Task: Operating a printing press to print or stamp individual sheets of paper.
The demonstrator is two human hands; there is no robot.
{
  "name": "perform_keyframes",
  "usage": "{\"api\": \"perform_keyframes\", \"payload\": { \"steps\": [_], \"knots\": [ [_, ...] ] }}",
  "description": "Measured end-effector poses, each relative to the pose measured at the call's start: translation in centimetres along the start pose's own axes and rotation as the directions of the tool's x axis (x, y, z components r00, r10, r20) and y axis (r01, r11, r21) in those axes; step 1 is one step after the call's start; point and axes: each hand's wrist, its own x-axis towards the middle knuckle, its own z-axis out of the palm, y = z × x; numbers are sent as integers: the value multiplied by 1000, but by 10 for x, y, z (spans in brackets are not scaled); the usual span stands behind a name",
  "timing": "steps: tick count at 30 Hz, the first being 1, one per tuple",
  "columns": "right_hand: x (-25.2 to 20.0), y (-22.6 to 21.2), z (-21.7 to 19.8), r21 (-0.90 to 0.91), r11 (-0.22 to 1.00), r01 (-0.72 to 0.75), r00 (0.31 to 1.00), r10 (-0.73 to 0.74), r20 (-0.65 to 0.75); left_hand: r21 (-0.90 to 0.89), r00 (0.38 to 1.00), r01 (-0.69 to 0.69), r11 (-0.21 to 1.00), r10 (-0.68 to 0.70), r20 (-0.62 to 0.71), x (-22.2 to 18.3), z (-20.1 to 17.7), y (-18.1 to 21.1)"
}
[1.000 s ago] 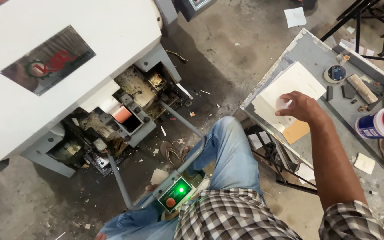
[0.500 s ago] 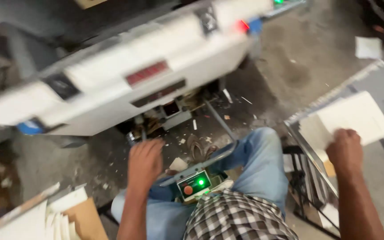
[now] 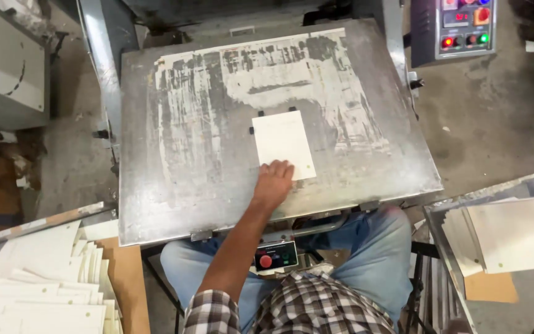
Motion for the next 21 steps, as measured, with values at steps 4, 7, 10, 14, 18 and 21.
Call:
{"api": "perform_keyframes", "payload": {
  "steps": [4, 7, 10, 14, 18, 21],
  "knots": [
    [-53, -189, -7, 454, 872, 184, 983, -152, -105, 230, 943, -309, 923, 328, -50, -8, -2, -9],
    [-89, -321, 34, 386, 913, 129, 990, -143, 9, 181, 934, -306, 935, 332, -133, 7, -27, -12],
    [-165, -486, 49, 469, 753, 463, 850, -527, 7, 123, 951, -305, 944, 308, -10, 6, -86, -9],
    [-186, -512, 145, 306, 594, 744, 586, -800, 131, 224, 907, -405, 886, 420, -22, -45, -161, -47],
    [-208, -546, 177, 152, 446, 882, 383, -867, 318, 239, 981, -155, 959, 177, -75, -160, -260, -108],
    [-208, -560, 196, 174, 441, 881, 370, -868, 331, 256, 985, 28, 966, 17, -173, -280, -322, -161]
  ]
}}
